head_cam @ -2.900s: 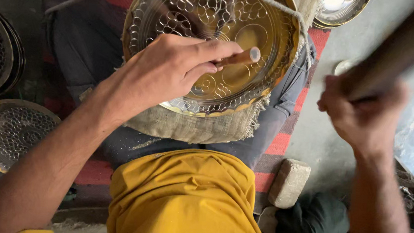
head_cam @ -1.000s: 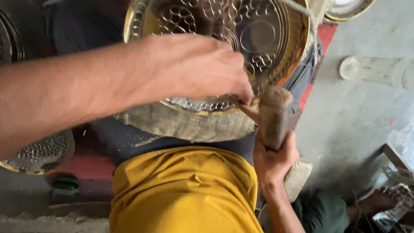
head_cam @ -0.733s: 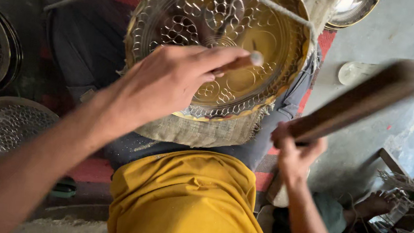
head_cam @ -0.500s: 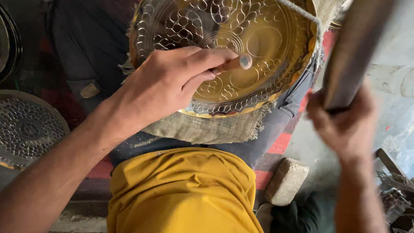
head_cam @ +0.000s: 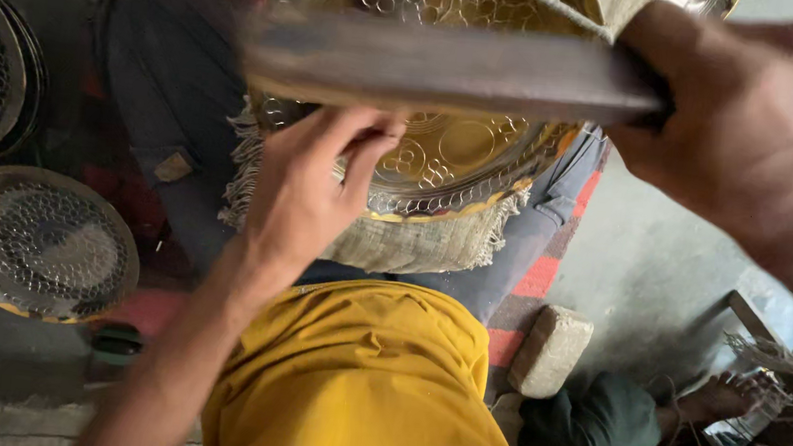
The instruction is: The person uses a hammer and a small metal punch to emboss a decorative pattern into a brass plate resting on their lap. They repeatedly strike the punch to create indentations along the plate's surface.
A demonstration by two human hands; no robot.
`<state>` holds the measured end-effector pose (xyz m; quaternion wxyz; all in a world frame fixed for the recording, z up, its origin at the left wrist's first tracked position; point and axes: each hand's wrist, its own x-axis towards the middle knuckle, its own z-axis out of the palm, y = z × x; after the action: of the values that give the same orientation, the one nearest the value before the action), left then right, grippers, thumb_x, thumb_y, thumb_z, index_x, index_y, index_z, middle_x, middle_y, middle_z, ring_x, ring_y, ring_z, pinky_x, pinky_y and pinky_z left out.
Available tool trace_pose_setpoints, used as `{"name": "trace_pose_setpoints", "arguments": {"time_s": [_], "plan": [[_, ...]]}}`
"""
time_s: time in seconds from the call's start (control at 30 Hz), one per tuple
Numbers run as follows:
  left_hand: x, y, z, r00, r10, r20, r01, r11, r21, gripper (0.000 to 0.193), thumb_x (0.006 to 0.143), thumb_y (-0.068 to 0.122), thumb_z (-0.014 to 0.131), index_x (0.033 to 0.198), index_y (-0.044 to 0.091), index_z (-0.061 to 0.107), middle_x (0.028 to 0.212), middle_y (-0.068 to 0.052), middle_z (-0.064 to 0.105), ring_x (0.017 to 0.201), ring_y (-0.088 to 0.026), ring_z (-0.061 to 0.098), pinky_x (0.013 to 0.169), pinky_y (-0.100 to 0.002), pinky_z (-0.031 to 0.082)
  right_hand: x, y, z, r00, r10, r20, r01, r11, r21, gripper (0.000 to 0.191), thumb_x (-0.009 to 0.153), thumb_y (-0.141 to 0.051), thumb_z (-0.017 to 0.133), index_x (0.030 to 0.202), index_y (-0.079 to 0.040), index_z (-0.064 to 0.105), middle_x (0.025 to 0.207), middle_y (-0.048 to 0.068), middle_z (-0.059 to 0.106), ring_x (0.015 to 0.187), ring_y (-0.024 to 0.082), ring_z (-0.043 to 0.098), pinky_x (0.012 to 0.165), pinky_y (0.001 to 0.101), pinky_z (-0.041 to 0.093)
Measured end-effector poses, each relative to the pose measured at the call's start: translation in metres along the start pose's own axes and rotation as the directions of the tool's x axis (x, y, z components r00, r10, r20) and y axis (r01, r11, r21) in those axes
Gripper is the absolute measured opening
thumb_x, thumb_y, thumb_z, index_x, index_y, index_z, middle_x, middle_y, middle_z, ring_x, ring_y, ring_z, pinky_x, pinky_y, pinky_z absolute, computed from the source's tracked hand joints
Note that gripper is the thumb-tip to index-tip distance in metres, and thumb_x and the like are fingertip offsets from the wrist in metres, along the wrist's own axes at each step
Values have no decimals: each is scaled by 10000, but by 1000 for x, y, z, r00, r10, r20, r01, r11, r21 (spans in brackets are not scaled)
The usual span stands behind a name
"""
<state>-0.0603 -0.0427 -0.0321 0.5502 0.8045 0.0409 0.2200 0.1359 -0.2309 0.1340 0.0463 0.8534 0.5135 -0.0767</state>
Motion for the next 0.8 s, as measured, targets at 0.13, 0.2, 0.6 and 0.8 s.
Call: {"name": "trace_pose_setpoints", "arguments": {"time_s": [0.13, 0.2, 0.6, 0.8], "plan": [[-14, 14, 12, 976, -149, -160, 125, 981, -148, 385, 1052, -64, 705, 1368, 38, 510, 1114, -97, 732, 1063, -169, 775, 919, -282, 678, 27, -11, -6, 995, -12, 94, 2, 995, 102, 202, 915, -65, 794, 1074, 4, 689, 812, 182, 683, 684, 311, 685, 588, 407, 524], [-14, 16, 13, 967, -172, -186, 142, 976, -165, 387, 1049, -59, 708, 1362, 36, 502, 1117, -87, 732, 1062, -163, 775, 922, -273, 677, 33, -13, -9, 992, -63, 113, 48, 990, 129, 180, 919, -45, 781, 1067, 16, 697, 797, 169, 684, 674, 286, 684, 578, 385, 520], [3, 1, -2, 998, -14, 65, 18, 998, -59, 376, 1028, -3, 728, 1357, 81, 565, 1127, -116, 764, 1030, -200, 785, 861, -297, 682, 4, -18, -7, 999, 35, -21, -36, 999, -26, 254, 867, -129, 880, 925, -13, 662, 748, 163, 680, 669, 325, 694, 630, 416, 560], [25, -7, -11, 933, 120, 340, -126, 992, -4, 384, 1010, 34, 720, 1365, 86, 584, 1018, -122, 767, 859, -204, 766, 698, -297, 665, -41, -6, 38, 959, 275, -72, -244, 925, 290, 271, 941, -114, 815, 960, 31, 586, 710, 169, 646, 612, 274, 677, 588, 418, 545]]}}
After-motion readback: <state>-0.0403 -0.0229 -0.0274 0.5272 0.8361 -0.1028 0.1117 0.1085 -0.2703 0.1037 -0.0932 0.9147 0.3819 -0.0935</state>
